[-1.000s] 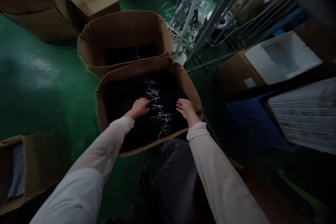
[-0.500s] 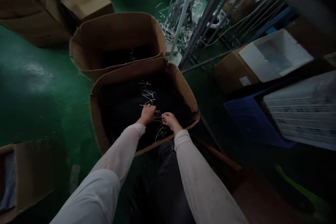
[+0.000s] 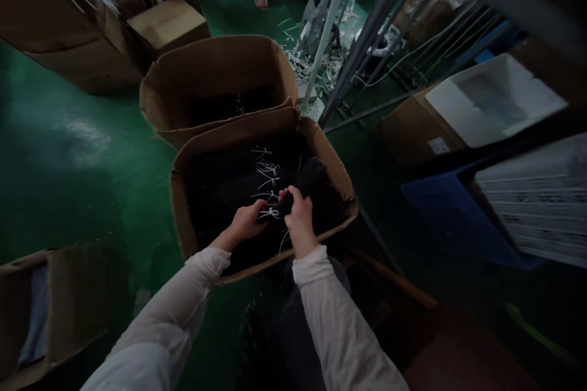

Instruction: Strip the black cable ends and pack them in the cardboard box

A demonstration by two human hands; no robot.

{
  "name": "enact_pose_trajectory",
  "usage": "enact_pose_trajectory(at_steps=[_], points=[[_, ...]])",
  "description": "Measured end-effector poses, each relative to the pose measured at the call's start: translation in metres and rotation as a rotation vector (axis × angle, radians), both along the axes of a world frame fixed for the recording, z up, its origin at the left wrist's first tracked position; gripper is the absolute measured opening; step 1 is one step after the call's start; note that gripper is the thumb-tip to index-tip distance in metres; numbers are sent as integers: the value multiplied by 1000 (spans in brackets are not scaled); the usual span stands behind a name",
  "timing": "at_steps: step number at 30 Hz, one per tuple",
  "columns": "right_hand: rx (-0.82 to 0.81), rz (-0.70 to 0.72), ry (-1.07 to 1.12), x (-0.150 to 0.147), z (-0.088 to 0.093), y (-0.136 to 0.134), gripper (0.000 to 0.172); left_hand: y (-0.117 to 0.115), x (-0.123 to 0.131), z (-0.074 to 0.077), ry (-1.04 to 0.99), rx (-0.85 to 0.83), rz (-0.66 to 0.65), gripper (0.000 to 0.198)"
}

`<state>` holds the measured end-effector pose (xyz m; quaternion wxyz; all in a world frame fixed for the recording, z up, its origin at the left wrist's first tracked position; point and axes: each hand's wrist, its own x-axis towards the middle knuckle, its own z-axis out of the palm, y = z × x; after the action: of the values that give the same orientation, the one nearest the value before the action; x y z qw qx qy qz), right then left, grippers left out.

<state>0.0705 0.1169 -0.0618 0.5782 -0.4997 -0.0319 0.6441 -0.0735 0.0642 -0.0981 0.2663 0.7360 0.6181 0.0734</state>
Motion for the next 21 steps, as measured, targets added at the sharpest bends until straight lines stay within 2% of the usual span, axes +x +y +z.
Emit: enact_pose_trajectory(at_steps=[4, 7, 9, 11, 13, 15, 18, 19, 21], points=[[136, -92, -91, 25, 50, 12, 16, 6, -38, -6, 64, 13, 14, 34], [175, -135, -80, 45, 72, 36, 9, 16, -70, 3, 103, 32, 55, 33], [192, -112, -36, 51, 76, 59, 6, 29, -93, 18, 151, 39, 57, 35], [216, -39, -30, 50, 73, 86, 7, 49, -116, 37, 223, 29, 42, 41], [196, 75, -93, 46, 65, 108, 11, 74, -138, 54, 309, -2, 47, 51], [97, 191, -224, 43, 57, 118, 20, 96, -154, 67, 408, -39, 73, 67], [1, 296, -379, 52, 57, 96, 31, 115, -157, 76, 530, -25, 125, 93], [29, 327, -381, 61, 61, 78, 34, 116, -150, 77, 545, 0, 135, 96], [147, 420, -329, 87, 74, 32, 36, 112, -128, 78, 534, 42, 123, 88]])
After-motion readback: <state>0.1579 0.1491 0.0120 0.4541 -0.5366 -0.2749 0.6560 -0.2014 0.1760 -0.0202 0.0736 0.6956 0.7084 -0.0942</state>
